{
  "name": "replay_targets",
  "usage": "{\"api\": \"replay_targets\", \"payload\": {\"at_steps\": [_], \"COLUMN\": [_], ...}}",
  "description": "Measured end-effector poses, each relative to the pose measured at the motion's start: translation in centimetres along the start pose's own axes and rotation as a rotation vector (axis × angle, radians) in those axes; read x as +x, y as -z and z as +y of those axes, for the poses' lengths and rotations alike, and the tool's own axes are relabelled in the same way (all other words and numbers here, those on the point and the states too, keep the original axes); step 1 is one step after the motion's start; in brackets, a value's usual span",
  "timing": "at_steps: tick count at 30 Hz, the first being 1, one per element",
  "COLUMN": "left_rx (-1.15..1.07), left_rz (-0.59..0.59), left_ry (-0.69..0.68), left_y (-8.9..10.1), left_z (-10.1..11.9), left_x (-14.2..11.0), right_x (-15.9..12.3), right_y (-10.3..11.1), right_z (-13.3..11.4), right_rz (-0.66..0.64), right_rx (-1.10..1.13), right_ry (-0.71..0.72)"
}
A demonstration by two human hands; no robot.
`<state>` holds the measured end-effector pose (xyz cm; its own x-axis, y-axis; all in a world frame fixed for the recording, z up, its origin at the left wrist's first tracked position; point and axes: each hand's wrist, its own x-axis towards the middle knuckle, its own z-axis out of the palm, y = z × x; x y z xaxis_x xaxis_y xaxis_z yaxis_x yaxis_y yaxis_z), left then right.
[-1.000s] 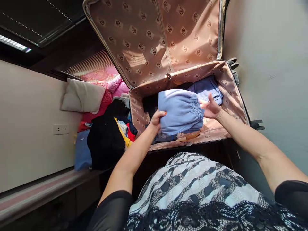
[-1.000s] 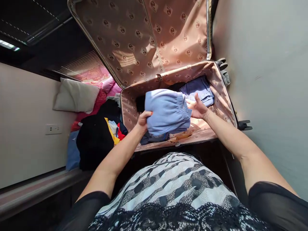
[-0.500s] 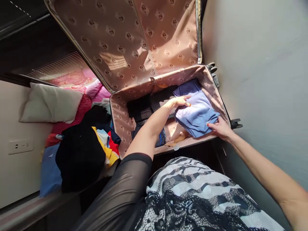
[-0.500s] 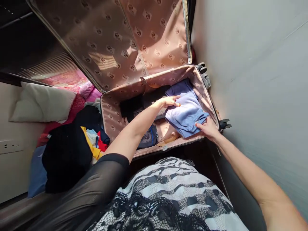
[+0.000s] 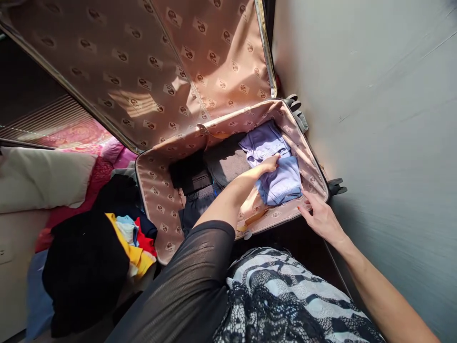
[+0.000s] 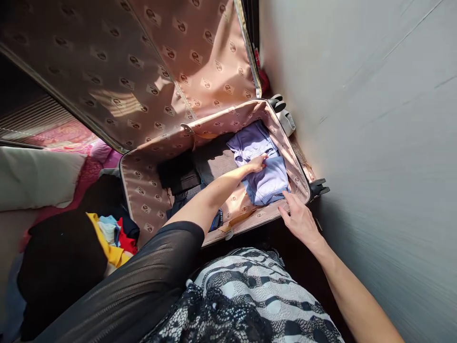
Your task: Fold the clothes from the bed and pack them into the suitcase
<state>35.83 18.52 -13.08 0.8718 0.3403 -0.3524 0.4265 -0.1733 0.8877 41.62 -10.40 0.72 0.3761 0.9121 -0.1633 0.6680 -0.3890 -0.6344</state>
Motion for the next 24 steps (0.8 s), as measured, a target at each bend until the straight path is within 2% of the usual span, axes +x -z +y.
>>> {"api": "replay_targets", "payload": {"at_steps": [3, 7, 9, 12, 15, 17, 21, 24], "left_rx": [0.188, 0.672, 0.762, 0.775, 0.727, 0.7, 0.649, 0.583], "left_rz": [-0.014, -0.256, -0.348, -0.359, -0.284, -0.293, -0.325, -0.305], "left_ry": [-0.078, -0.394, -0.442, -0.384, -0.277, -0.287, -0.367, -0.353], "left_y": [-2.1, -4.7, -5.2, -6.0, -7.4, -8.4, -9.0, -7.8], "left_z": [-0.7, -3.5, -5.1, -6.1, -5.5, -5.0, -5.1, -5.0], "left_x": [-3.3, -9.8, -11.5, -10.7, -8.3, -7.6, -9.6, -10.9], "right_x": [-1.0, -1.3, -1.1, -0.5, -0.1, 0.1, 2.2, 6.5], "right_y": [0.5, 1.5, 1.8, 1.6, 1.3, 1.1, 0.5, -0.9], "right_z": [-0.1, -0.7, -1.0, -1.2, -1.2, -1.1, -0.7, -0.2], "right_rz": [0.015, 0.022, 0.007, -0.02, -0.042, -0.06, -0.214, -0.342], "right_rx": [0.043, 0.096, 0.113, 0.129, 0.12, 0.103, -0.007, -0.246], "right_ry": [-0.022, -0.021, -0.017, -0.013, -0.001, 0.03, 0.183, 0.259]}}
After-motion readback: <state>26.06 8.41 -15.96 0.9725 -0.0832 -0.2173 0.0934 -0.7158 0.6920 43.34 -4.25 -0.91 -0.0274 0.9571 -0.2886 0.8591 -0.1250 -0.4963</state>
